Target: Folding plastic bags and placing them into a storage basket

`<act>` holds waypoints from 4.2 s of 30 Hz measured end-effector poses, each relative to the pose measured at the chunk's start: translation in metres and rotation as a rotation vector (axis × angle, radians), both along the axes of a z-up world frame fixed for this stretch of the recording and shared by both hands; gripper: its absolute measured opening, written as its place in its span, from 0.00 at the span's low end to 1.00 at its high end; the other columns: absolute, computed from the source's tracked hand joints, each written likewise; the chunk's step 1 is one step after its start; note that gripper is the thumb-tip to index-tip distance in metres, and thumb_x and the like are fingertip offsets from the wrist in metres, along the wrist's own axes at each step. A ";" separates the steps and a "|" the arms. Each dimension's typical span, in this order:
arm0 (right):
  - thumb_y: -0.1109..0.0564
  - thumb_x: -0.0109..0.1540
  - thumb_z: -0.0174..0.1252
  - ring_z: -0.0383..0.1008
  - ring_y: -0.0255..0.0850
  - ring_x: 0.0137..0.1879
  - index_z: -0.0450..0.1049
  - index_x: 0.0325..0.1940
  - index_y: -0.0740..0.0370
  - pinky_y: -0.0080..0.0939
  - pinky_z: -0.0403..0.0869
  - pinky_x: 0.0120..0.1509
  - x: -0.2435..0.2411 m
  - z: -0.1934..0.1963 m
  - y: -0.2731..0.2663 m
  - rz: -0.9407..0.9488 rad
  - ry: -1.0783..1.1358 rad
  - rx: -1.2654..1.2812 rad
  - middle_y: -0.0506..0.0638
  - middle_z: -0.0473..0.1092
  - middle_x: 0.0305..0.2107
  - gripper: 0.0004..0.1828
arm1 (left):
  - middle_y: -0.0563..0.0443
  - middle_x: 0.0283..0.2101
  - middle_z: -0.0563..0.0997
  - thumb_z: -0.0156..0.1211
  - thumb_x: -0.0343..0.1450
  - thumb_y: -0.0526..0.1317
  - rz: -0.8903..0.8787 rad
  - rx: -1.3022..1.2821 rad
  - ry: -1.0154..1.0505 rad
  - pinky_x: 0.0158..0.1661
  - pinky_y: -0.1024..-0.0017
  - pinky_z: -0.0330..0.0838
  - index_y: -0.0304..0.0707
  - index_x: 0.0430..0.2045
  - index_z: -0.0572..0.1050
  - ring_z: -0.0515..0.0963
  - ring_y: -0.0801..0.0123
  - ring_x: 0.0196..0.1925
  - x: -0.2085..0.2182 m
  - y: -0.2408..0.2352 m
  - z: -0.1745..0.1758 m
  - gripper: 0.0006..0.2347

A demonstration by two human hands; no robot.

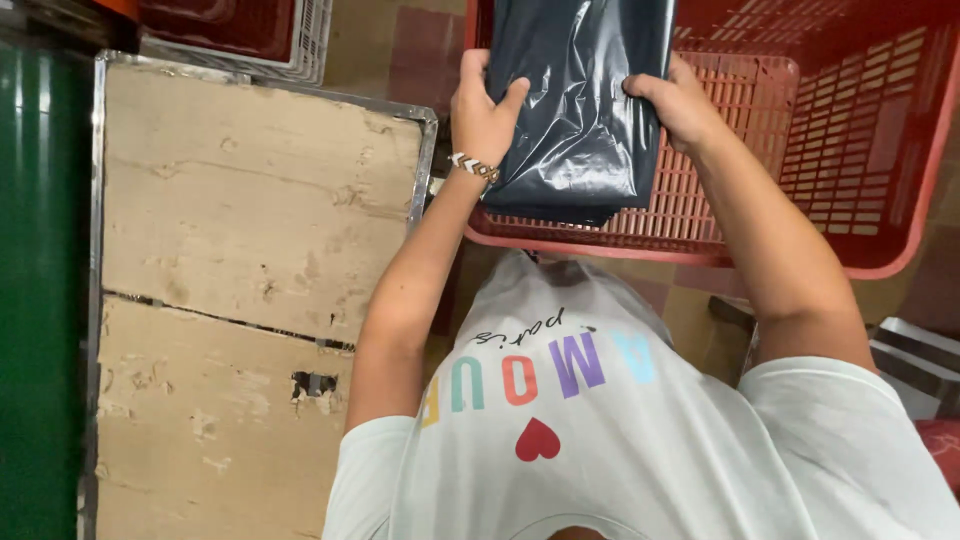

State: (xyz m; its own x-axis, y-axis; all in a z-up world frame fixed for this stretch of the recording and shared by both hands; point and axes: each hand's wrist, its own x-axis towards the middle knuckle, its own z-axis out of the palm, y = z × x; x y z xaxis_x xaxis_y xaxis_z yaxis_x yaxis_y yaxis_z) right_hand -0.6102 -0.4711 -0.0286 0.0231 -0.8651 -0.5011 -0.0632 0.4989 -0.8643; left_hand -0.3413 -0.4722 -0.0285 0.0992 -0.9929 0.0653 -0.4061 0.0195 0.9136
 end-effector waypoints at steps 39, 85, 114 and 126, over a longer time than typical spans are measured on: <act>0.49 0.63 0.69 0.65 0.71 0.66 0.61 0.69 0.77 0.69 0.64 0.69 0.013 -0.005 0.020 0.256 0.907 -0.561 0.78 0.65 0.56 0.40 | 0.37 0.69 0.65 0.64 0.69 0.52 -0.529 -0.019 -0.269 0.62 0.45 0.74 0.48 0.73 0.53 0.69 0.39 0.70 -0.006 0.048 -0.023 0.36; 0.49 0.72 0.50 0.77 0.51 0.53 0.68 0.62 0.61 0.50 0.76 0.59 0.522 -0.089 0.242 1.014 -0.222 0.090 0.58 0.70 0.53 0.18 | 0.46 0.36 0.82 0.74 0.67 0.41 1.547 -0.877 1.524 0.43 0.52 0.86 0.38 0.34 0.78 0.86 0.54 0.35 0.495 0.506 0.020 0.10; 0.72 0.60 0.56 0.69 0.41 0.65 0.67 0.71 0.57 0.44 0.69 0.70 0.451 -0.035 0.217 1.069 -0.350 -0.354 0.58 0.70 0.61 0.35 | 0.40 0.48 0.82 0.78 0.63 0.44 2.198 -0.988 1.391 0.46 0.60 0.84 0.37 0.43 0.79 0.84 0.54 0.47 0.222 0.661 -0.005 0.19; 0.43 0.54 0.58 0.74 0.23 0.14 0.72 0.21 0.42 0.25 0.65 0.20 0.383 0.103 0.173 1.444 -0.830 -0.775 0.33 0.75 0.13 0.09 | 0.42 0.56 0.80 0.65 0.63 0.51 1.544 0.096 -0.224 0.66 0.63 0.62 0.36 0.49 0.79 0.75 0.58 0.62 0.134 0.772 -0.015 0.24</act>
